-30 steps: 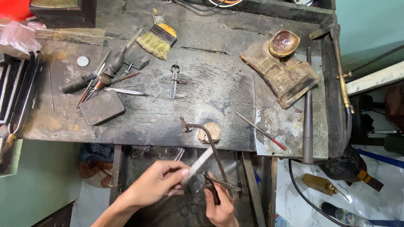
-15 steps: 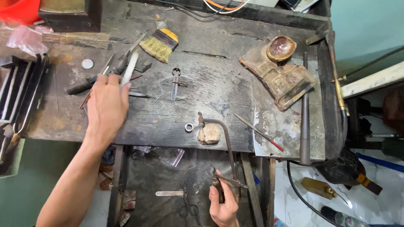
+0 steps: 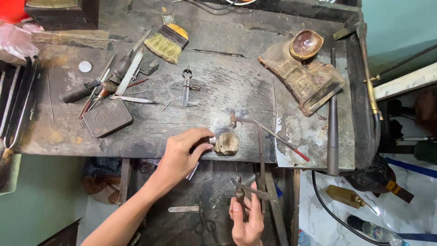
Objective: Using a jeweler's saw to cut a small metal ring on a workbench
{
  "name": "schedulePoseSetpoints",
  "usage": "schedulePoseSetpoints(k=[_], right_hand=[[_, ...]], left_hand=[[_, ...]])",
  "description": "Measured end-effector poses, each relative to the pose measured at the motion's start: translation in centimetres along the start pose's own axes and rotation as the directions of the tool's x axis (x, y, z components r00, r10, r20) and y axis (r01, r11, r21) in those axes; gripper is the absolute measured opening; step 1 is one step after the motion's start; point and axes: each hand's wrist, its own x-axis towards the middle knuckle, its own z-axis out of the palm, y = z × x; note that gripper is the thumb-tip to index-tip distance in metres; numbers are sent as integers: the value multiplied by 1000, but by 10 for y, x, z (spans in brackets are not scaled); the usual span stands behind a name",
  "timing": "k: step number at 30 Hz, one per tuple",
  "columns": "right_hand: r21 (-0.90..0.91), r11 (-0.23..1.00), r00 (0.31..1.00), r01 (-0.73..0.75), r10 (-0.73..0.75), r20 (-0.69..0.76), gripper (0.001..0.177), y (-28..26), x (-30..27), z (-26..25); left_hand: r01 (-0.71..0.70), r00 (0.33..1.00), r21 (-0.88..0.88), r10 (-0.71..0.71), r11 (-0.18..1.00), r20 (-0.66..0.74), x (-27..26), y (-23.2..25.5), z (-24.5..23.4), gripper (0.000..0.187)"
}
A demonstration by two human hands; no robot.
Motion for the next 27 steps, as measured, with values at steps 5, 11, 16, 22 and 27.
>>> schedulePoseSetpoints(k=[5,11,16,22,27], right_hand=[[237,966,992,-108,90,84,62,-30,-2,4],[-235,972,1000,29,-27,12,33,-50,19,11],[-353,899,965,258,-256,51,23,-51,32,21],[-353,892,959,282,-266,93,28,-55,38,32],[-366,884,956,292,-272,105,24,-50,39,39]], left_hand=[[41,998,7,-41,999,-45,-3,2,6,20],[45,996,2,-45,999,-72,-3,1,7,15],[71,996,-13,-71,997,-61,-6,-8,10,12],[74,994,-43,-77,996,-74,-4,-5,8,9],[102,993,-78,-106,992,-55,-3,-4,6,7]])
